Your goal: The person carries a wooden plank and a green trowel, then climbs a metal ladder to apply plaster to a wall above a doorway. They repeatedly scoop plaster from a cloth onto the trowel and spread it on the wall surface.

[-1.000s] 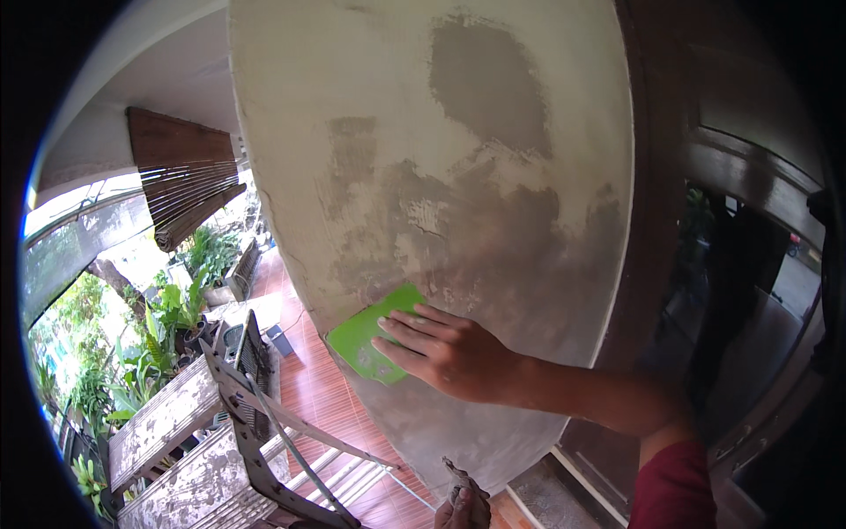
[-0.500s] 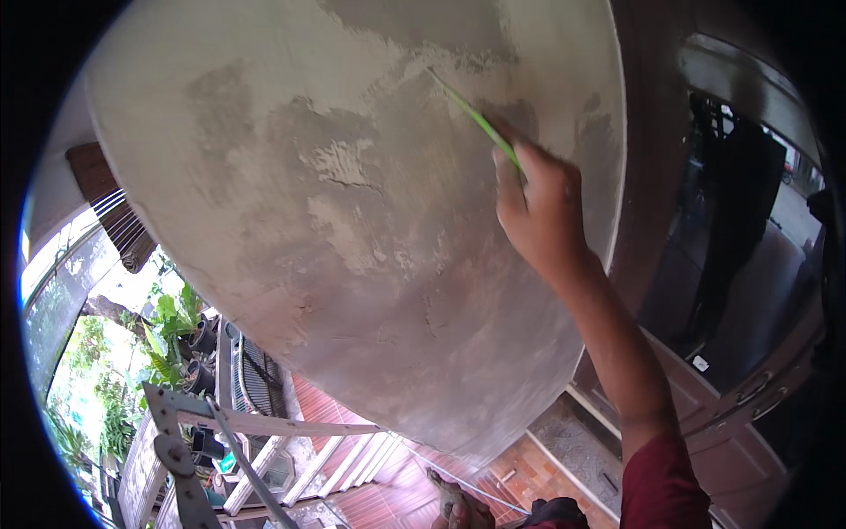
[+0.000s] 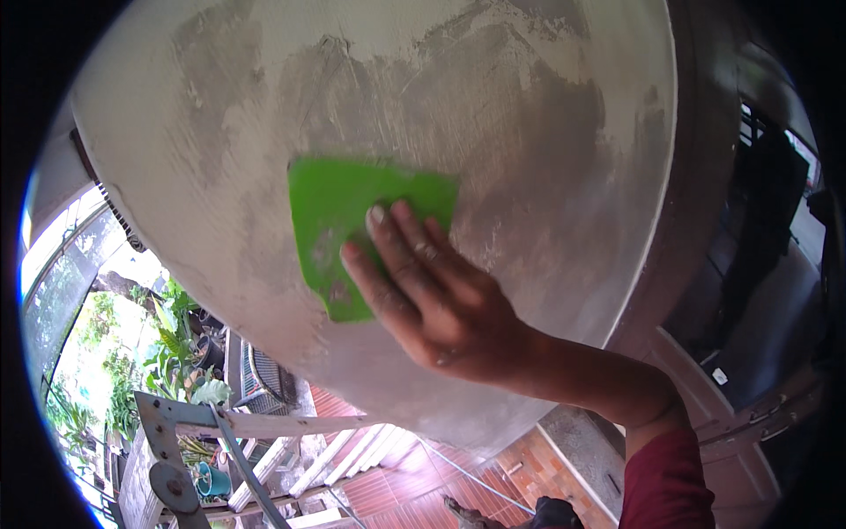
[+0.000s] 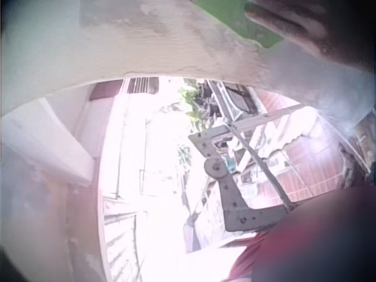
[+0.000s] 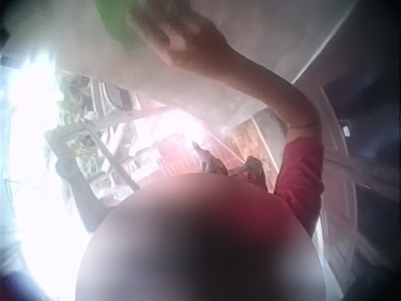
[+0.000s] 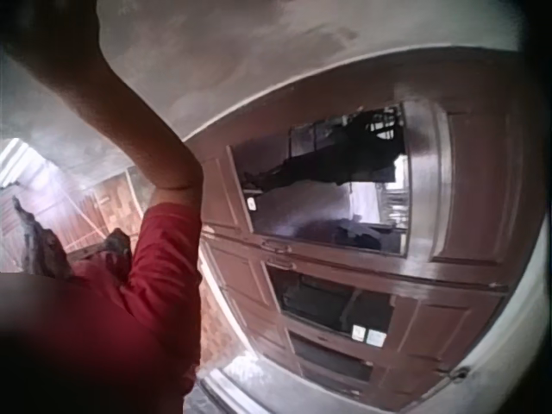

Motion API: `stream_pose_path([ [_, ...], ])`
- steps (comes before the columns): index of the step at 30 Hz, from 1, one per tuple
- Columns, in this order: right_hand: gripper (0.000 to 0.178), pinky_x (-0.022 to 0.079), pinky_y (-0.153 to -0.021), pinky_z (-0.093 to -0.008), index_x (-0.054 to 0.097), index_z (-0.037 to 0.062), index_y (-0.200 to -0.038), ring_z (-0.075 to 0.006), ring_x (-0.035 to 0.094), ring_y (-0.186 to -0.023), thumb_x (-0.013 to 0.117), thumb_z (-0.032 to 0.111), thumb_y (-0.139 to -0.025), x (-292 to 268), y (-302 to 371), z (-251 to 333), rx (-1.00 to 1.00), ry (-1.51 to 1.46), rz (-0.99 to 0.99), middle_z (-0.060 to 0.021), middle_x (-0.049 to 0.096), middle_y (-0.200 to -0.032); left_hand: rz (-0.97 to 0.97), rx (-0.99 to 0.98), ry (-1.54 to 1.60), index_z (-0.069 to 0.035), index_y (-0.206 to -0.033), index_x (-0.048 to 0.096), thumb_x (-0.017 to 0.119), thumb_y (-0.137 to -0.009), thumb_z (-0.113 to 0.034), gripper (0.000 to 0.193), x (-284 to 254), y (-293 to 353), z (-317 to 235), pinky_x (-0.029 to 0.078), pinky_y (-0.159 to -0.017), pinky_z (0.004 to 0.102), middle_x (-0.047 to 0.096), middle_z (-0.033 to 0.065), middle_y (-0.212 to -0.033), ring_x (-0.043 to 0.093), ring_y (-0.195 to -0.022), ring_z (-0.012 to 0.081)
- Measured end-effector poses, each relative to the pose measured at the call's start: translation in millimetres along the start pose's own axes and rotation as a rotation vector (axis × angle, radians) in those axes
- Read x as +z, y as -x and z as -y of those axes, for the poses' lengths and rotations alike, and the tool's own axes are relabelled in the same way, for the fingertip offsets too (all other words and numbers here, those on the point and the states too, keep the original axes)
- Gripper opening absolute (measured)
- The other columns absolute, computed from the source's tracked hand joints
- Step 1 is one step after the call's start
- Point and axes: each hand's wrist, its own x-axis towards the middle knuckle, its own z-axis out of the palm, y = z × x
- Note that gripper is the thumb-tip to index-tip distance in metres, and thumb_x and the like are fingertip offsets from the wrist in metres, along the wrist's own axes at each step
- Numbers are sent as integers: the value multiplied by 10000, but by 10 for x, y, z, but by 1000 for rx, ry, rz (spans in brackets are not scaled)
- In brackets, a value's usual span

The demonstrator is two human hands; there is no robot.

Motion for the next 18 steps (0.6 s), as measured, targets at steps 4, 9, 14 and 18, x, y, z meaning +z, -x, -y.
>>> stream_pose_path([
  [4,440,495,-909,-485,536,-38,-1240,-433,508,-1174,550,67,-813,-48,162,307,-89,-54,120,-298,504,-1257,24,36,25,-80,-815,472,378,-989,-424,397,-55,64,4,275,-376,255,423,6,-579,374,-441,106],
  [9,302,532,-867,-432,567,-41,-1158,-301,613,-1043,535,104,-895,-607,270,419,464,-654,182,-236,574,-1171,65,103,29,-83,-806,463,383,-987,-432,401,-76,174,168,270,-370,255,421,7,-575,369,-432,105],
  [14,223,560,-835,-380,526,-16,-1108,-198,633,-952,522,112,-925,-971,135,353,1195,-1671,-540,-95,606,-1026,49,381,-113,-70,-847,481,379,-988,-405,378,-51,186,252,269,-367,254,415,-1,-557,359,-419,105],
  [18,258,546,-852,-388,514,-10,-1143,-199,612,-1000,533,108,-915,-1116,60,350,1181,-1754,-593,-102,596,-1077,62,106,95,-54,-873,506,376,-988,-374,365,-27,279,100,293,-386,257,434,6,-565,373,-416,115],
])
